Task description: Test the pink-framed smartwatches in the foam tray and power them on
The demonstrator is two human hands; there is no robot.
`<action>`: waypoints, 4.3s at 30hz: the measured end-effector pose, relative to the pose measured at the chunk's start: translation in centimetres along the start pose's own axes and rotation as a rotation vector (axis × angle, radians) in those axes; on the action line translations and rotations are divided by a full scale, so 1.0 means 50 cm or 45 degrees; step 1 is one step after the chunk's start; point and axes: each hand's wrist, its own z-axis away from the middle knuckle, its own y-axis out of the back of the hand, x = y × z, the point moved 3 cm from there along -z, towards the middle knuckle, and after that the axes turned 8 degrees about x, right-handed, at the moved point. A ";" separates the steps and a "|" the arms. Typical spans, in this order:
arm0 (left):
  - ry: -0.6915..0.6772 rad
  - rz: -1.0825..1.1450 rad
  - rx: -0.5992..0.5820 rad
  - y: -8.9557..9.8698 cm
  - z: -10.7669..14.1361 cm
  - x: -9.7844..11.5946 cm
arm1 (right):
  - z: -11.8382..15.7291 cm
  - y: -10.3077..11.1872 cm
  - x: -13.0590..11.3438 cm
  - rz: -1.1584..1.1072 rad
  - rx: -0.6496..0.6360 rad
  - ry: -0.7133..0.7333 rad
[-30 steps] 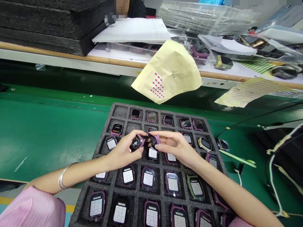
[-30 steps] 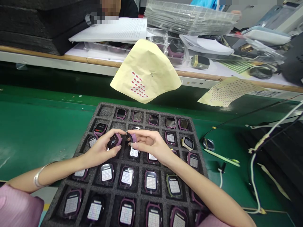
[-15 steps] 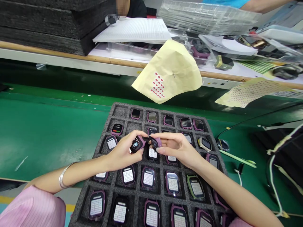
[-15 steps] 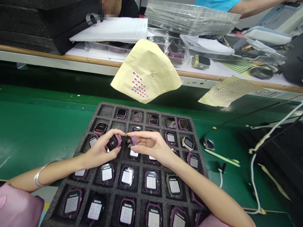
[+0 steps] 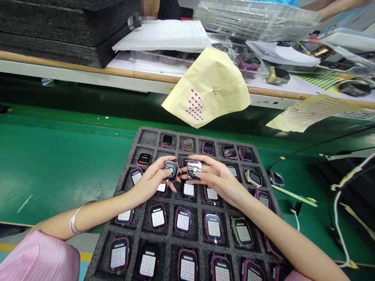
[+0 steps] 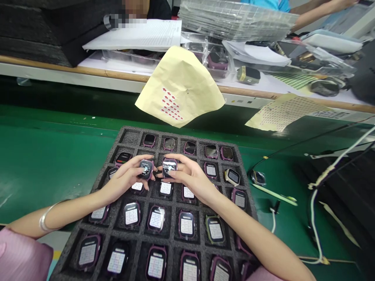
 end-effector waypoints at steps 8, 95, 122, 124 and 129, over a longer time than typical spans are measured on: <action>-0.010 -0.006 -0.015 0.002 0.003 -0.004 | 0.001 0.003 0.002 0.047 -0.009 0.126; -0.374 -0.644 0.021 0.008 0.029 0.002 | 0.002 -0.006 -0.012 -0.032 -0.191 0.041; -0.492 -0.760 -0.085 0.007 0.030 0.018 | 0.012 -0.006 -0.016 0.128 -0.044 0.084; -0.495 -0.759 -0.090 0.007 0.030 0.017 | 0.013 -0.008 -0.016 0.143 -0.043 0.083; -0.471 -0.744 -0.073 0.010 0.025 0.012 | 0.011 -0.010 -0.015 0.128 -0.058 0.082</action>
